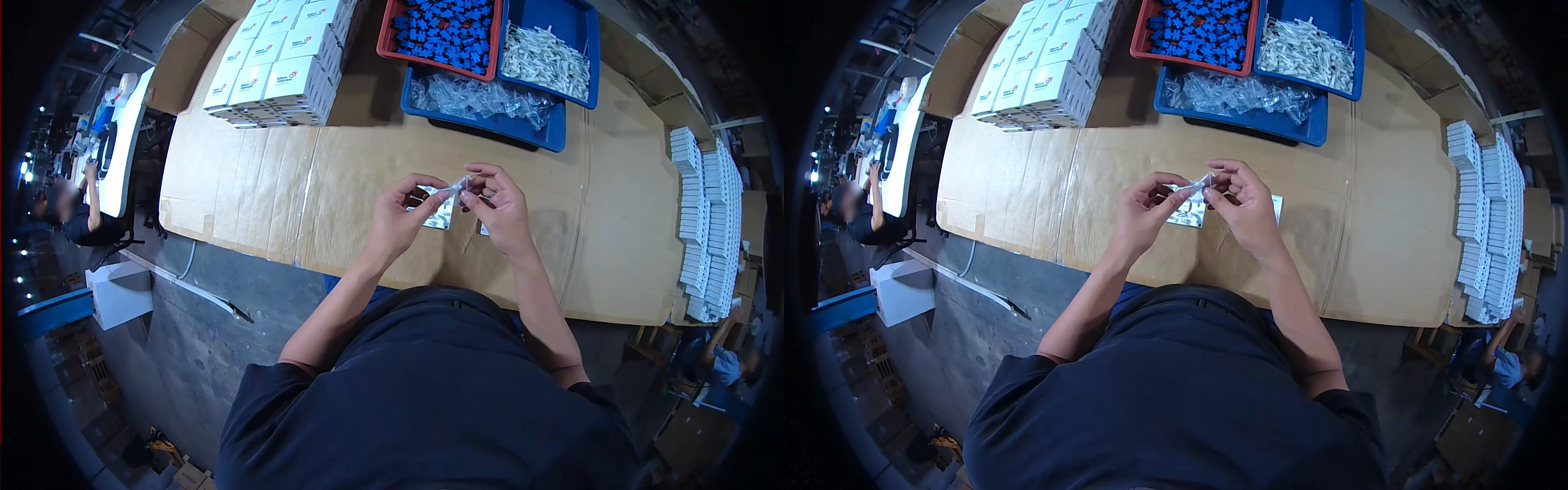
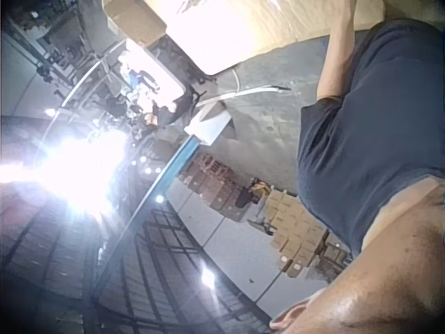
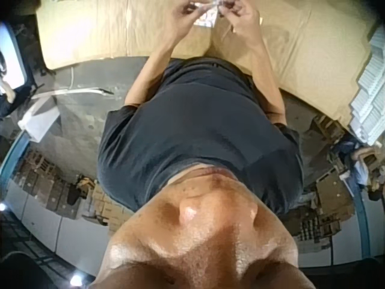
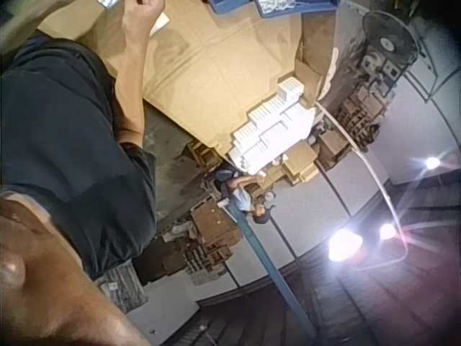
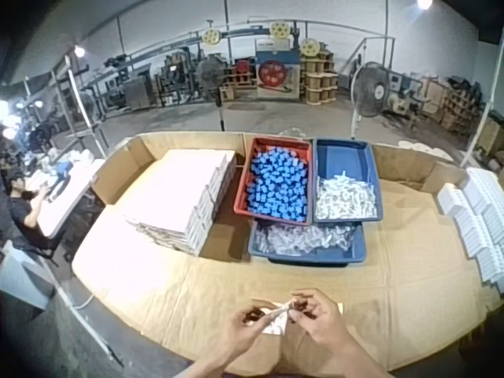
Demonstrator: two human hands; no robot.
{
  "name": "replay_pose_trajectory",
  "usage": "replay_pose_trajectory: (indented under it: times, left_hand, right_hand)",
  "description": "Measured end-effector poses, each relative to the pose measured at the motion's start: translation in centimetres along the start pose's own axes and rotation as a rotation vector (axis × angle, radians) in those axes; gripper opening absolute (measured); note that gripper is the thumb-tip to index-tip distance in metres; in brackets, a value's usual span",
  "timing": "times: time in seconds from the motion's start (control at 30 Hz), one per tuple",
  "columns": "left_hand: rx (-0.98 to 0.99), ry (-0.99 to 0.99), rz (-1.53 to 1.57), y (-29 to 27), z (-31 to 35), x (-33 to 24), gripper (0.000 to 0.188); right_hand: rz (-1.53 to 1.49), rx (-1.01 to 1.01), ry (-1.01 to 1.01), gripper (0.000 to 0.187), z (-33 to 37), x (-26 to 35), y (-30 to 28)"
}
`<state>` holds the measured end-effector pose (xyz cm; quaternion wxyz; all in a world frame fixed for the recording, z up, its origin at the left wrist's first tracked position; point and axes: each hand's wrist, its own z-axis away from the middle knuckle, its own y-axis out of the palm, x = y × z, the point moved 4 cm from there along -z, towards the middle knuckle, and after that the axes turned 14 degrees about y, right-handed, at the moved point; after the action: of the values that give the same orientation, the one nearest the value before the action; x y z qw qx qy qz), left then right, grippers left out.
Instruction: Packing small plastic components and pins into a plastic bag and placing it inside a white cardboard box.
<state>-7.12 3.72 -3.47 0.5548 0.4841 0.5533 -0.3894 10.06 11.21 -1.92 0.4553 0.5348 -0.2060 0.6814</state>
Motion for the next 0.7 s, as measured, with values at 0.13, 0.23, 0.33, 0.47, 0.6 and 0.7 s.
replay_pose_trajectory:
  times: [0.13, 0.23, 0.33, 0.47, 0.6, 0.7]
  left_hand:
    - [0.016, -0.005, -0.059, -0.1, -0.2, 0.0, 0.022]
    - [0.04, 0.028, -0.024, -0.2, -0.5, -0.7, 0.034]
    - [0.124, 0.037, -0.072, -0.3, -0.5, -1.7, 0.041]
    - [0.115, 0.049, -0.066, -0.7, -0.5, -1.3, 0.039]
    - [0.146, 0.025, -0.267, -1.1, -0.4, -0.8, 0.027]
    - [0.117, 0.087, -0.317, -1.1, -0.5, -1.0, 0.024]
  right_hand:
    - [0.013, 0.001, -0.005, 0.038, -0.2, -0.2, -0.1]
    - [0.002, 0.015, 0.007, 0.03, -0.5, -0.7, -0.6]
    - [0.063, 0.03, 0.023, 0.026, -0.5, -0.6, -0.9]
    - [0.128, 0.035, 0.023, 0.028, -0.5, -0.6, -0.8]
    - [0.169, -0.001, -0.021, 0.029, -0.6, -1.3, -0.6]
    - [0.221, -0.033, -0.019, 0.028, -0.5, -1.5, -0.4]
